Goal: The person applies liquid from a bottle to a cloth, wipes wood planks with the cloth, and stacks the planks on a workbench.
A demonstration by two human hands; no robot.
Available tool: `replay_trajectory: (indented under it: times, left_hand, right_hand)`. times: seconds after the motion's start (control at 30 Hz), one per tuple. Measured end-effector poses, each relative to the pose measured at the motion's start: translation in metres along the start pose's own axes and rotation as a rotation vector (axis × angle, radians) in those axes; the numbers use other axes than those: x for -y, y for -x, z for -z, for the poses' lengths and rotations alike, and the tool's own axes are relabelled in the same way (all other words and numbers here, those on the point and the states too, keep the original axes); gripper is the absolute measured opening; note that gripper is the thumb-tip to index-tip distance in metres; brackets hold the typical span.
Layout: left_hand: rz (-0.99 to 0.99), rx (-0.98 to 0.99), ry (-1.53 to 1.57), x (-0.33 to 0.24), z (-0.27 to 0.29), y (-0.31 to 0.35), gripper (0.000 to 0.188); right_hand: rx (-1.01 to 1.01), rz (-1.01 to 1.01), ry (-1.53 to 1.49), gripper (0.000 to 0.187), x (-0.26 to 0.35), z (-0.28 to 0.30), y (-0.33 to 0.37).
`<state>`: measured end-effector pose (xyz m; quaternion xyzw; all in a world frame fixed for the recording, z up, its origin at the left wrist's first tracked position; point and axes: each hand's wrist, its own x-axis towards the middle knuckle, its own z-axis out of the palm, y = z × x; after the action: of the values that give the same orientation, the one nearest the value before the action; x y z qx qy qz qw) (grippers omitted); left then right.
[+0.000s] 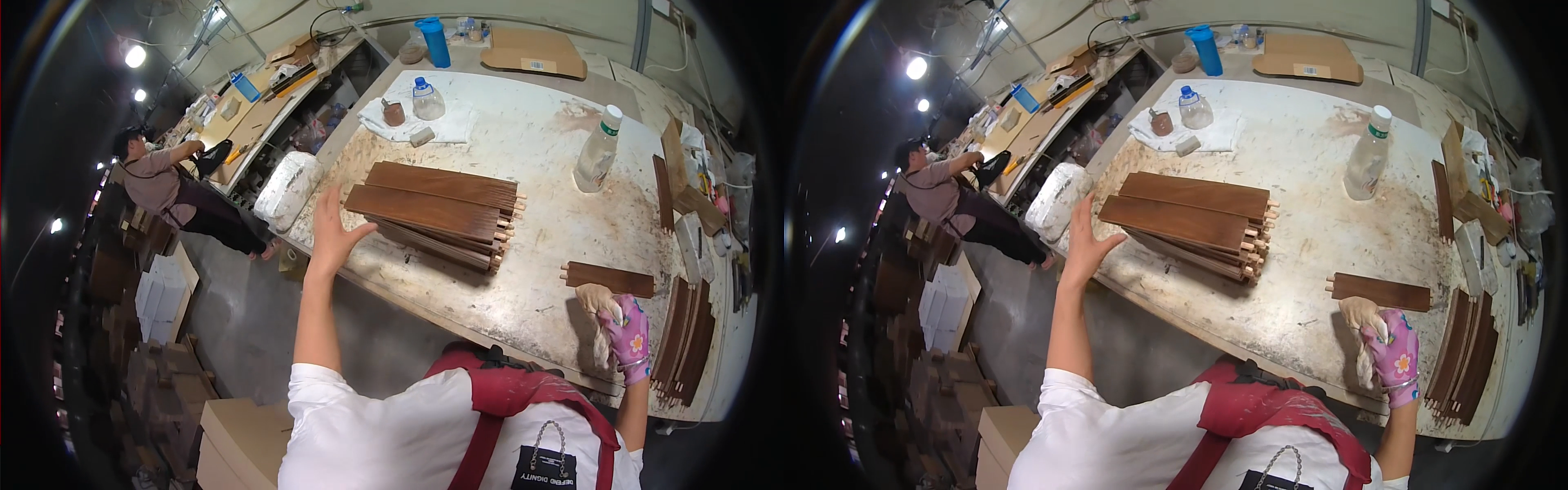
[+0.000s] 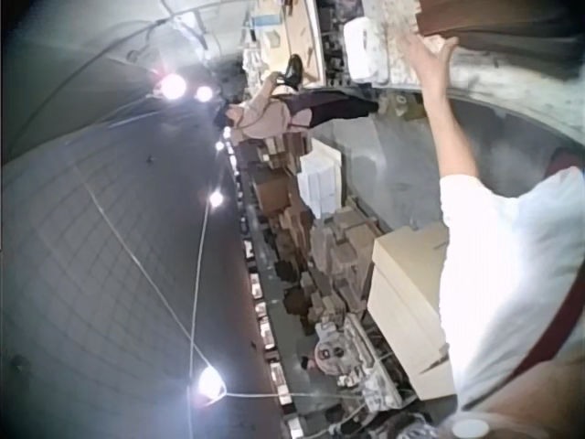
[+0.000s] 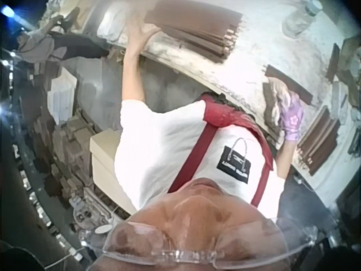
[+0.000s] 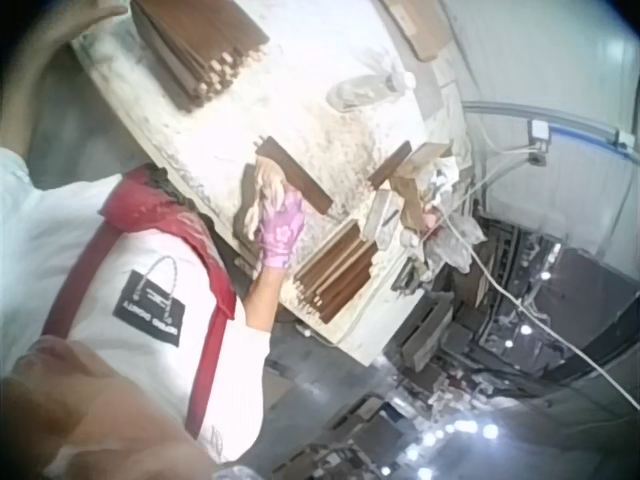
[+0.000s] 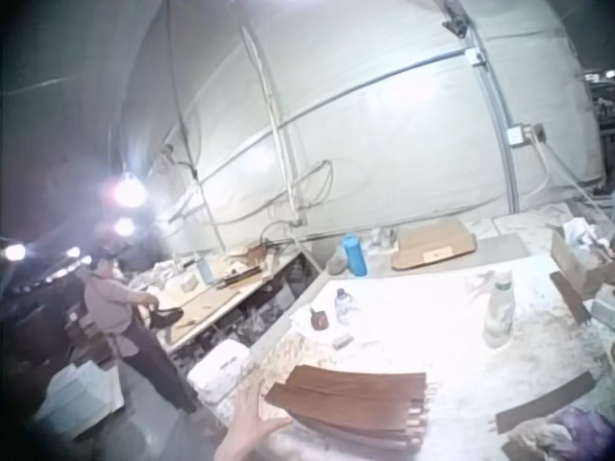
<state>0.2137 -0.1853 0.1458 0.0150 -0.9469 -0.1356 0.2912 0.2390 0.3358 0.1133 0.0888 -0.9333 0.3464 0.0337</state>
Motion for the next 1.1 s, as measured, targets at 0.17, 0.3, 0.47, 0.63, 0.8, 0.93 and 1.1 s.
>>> replay_trajectory:
  times: [0.17, 0.3, 0.47, 0.63, 0.8, 0.93, 1.1]
  left_hand:
    - [-0.281, 0.264, -0.016, -0.029, 0.000, -0.046, 0.095]
    - [-0.380, 0.443, -0.092, -0.036, 0.019, -0.065, 0.080]
    - [-0.244, 0.387, 0.598, -0.162, -0.001, -0.011, 0.050]
    - [-0.433, 0.683, 0.761, -0.261, -0.157, 0.054, 0.071]
    - [-0.274, 0.620, 0.464, -0.279, -0.229, 0.060, 0.078]
    - [-0.199, 0.633, 0.478, -0.274, -0.232, 0.069, 0.062]
    - [-0.249, 0.532, 0.548, -0.273, -0.237, 0.070, 0.051]
  right_hand:
    - [-0.014, -0.041, 0.079, 0.038, -0.006, 0.001, 0.007]
    - [0.112, -0.177, 0.071, 0.043, -0.002, 0.010, 0.001]
    - [-0.119, -0.302, -0.084, 0.039, -0.053, 0.036, 0.028]
    - [-0.416, -0.402, -0.269, 0.047, -0.091, 0.055, 0.020]
    - [-0.454, -0.261, -0.014, 0.046, -0.084, 0.059, -0.015]
    - [-0.041, -0.391, 0.336, 0.041, -0.045, 0.022, -0.056]
    - [0.079, -0.073, 0.251, 0.028, -0.069, -0.088, -0.063]
